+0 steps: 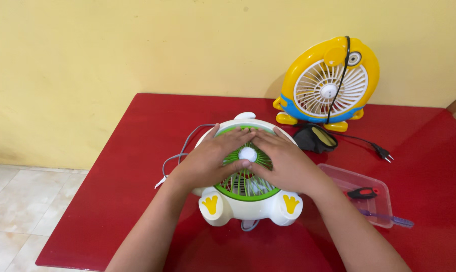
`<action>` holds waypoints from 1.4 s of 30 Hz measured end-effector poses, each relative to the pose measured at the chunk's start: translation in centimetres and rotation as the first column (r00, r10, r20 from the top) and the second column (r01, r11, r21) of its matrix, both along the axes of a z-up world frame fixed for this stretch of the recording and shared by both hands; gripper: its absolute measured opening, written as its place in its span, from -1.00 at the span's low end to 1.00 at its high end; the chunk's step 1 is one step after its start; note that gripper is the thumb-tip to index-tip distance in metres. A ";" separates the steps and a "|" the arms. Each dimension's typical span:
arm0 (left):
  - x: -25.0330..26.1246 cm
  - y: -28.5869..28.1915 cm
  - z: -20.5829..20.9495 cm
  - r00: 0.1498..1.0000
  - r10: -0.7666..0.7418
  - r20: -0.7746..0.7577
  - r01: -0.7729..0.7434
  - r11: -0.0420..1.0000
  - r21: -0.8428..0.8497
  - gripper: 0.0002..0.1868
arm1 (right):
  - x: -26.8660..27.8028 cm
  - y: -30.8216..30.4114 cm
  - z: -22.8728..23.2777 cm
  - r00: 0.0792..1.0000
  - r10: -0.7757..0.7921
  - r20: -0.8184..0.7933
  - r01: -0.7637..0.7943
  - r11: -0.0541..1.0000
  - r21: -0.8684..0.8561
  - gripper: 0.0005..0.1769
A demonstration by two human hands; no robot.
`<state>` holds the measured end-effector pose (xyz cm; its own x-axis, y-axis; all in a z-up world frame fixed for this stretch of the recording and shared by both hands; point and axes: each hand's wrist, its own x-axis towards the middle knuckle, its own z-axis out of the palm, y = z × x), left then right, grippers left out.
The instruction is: The person removes the front grille of a white duck-shaped electric fan using a screwdriver, then unscrews the central hub to detach the fan blade assembly. The yellow fan remains untouched on the table.
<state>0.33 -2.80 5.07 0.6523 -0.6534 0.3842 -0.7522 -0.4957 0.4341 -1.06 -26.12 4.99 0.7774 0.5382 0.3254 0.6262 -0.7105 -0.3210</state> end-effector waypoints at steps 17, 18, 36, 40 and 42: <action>-0.3 -0.1 -0.7 0.997 0.027 0.073 -0.026 1.000 -0.004 -0.61 | 1.7 -1.8 -0.1 0.990 0.141 0.012 -0.142 0.988 0.055 -0.18; -0.3 -0.2 -0.8 0.997 0.030 0.075 -0.030 1.000 -0.005 -0.61 | 1.7 -1.8 -0.1 0.990 0.140 0.012 -0.140 0.988 0.057 -0.18; -1.0 -1.0 -1.0 0.986 0.092 0.136 -0.083 0.994 -0.067 -0.51 | 1.3 -1.4 -0.3 0.995 0.100 0.018 -0.101 0.994 0.048 -0.27; -1.4 -1.4 -0.6 0.985 0.130 0.117 -0.122 0.990 -0.069 -0.50 | 1.4 -1.6 -0.4 0.992 0.126 0.019 -0.127 0.991 0.041 -0.30; -1.6 -1.6 -0.6 0.983 0.140 0.121 -0.130 0.988 -0.088 -0.47 | 1.6 -1.7 -0.5 0.992 0.128 0.004 -0.128 0.991 0.039 -0.30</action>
<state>-1.30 -4.37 4.46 0.6752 -0.5266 0.5165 -0.7321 -0.5644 0.3815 0.52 -27.79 4.53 0.7029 0.6199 0.3489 0.7113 -0.6117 -0.3461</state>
